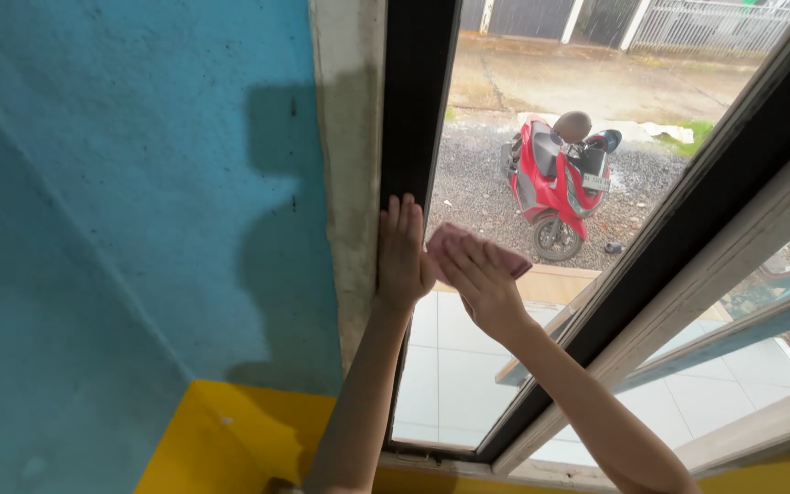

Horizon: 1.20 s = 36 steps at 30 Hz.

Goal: The person wipes a window pane and its frame with a pink cloth. They repeatedly rub the glass and the black frame, then fold the cloth and continue wiping the upper portion of the window.

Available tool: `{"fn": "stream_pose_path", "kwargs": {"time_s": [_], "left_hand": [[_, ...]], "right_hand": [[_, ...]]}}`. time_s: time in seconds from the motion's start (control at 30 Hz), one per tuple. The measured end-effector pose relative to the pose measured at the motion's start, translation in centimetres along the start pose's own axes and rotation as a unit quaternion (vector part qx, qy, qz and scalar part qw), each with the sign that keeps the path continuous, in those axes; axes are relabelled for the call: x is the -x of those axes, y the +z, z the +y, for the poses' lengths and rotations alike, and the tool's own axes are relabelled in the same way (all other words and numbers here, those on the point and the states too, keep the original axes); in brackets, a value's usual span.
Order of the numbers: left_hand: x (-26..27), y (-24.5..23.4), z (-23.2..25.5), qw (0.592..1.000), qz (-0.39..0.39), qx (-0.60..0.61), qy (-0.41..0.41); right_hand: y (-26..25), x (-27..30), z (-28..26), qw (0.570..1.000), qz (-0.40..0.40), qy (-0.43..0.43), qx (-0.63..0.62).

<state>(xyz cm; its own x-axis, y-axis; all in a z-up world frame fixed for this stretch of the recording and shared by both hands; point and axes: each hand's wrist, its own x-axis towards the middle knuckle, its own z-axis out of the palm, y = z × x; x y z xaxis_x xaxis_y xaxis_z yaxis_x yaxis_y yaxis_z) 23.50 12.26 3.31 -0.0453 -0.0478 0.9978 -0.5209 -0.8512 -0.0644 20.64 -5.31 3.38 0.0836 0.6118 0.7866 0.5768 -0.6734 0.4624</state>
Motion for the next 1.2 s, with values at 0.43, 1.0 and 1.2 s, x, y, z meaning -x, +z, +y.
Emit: {"fn": "stream_pose_path", "kwargs": {"time_s": [0.43, 1.0, 1.2], "left_hand": [[-0.4, -0.4, 0.5, 0.995, 0.047, 0.085, -0.015], [-2.3, -1.5, 1.1, 0.998, 0.058, 0.004, -0.001], [-2.6, -2.5, 1.7, 0.995, 0.057, -0.079, 0.014]], "right_hand": [[-8.1, -13.5, 7.7, 0.994, 0.089, 0.054, -0.018], [0.4, 4.7, 6.5, 0.98, 0.056, -0.102, -0.158], [-12.8, -12.3, 7.5, 0.926, -0.178, 0.164, 0.291]]}}
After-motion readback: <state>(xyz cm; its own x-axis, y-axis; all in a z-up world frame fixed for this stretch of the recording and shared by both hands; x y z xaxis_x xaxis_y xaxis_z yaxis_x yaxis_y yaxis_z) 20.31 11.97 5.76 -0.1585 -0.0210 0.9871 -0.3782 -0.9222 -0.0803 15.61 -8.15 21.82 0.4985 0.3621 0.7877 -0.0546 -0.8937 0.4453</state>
